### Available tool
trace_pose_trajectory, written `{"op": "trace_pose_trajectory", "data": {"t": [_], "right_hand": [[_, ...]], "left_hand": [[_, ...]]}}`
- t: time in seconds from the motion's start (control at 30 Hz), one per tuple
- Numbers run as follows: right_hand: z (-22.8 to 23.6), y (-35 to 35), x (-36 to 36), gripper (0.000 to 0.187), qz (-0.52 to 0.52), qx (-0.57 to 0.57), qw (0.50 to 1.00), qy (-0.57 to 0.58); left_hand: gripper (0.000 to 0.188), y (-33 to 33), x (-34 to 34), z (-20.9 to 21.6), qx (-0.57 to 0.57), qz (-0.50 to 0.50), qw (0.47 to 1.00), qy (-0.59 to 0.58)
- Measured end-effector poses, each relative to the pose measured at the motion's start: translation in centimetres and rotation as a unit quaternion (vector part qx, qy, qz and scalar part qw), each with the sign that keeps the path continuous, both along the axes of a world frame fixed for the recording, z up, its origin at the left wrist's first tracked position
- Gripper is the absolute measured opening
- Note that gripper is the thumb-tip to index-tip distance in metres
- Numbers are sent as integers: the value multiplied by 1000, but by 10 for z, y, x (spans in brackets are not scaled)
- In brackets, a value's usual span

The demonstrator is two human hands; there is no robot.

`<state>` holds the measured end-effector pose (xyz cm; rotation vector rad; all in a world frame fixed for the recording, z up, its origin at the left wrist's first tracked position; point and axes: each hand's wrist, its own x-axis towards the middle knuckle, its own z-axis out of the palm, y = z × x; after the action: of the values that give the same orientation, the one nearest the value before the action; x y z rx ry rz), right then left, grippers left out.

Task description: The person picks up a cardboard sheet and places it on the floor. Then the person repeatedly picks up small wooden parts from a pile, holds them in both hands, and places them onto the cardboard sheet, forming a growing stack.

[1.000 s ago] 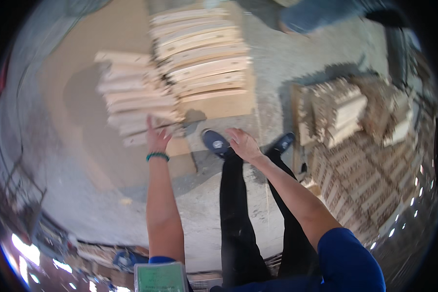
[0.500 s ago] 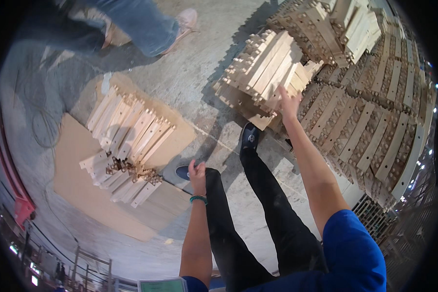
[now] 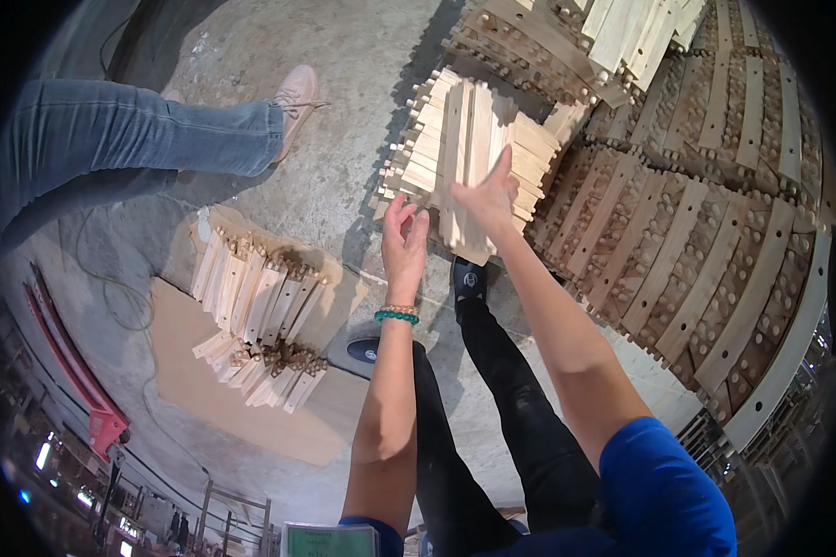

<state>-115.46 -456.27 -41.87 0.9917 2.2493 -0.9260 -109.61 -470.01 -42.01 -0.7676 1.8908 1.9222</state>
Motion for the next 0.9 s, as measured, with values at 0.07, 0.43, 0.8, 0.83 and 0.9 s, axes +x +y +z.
{"op": "trace_pose_trajectory", "data": {"t": [0.07,0.43,0.8,0.83,0.9], "right_hand": [[3,22,31,114,25,-77,995,63],[153,-14,106,112,-17,-629,769,-114],[323,-146,98,98,441,-181,865,158],[333,-156,106,97,438,-163,867,174],[331,-173,114,88,435,-151,864,203]], "left_hand": [[52,9,2,-1,84,17,996,-8],[78,-24,76,71,695,68,715,-38],[63,-137,104,164,603,228,759,94],[64,-140,117,164,545,238,800,82],[64,-155,125,174,511,256,819,54]]}}
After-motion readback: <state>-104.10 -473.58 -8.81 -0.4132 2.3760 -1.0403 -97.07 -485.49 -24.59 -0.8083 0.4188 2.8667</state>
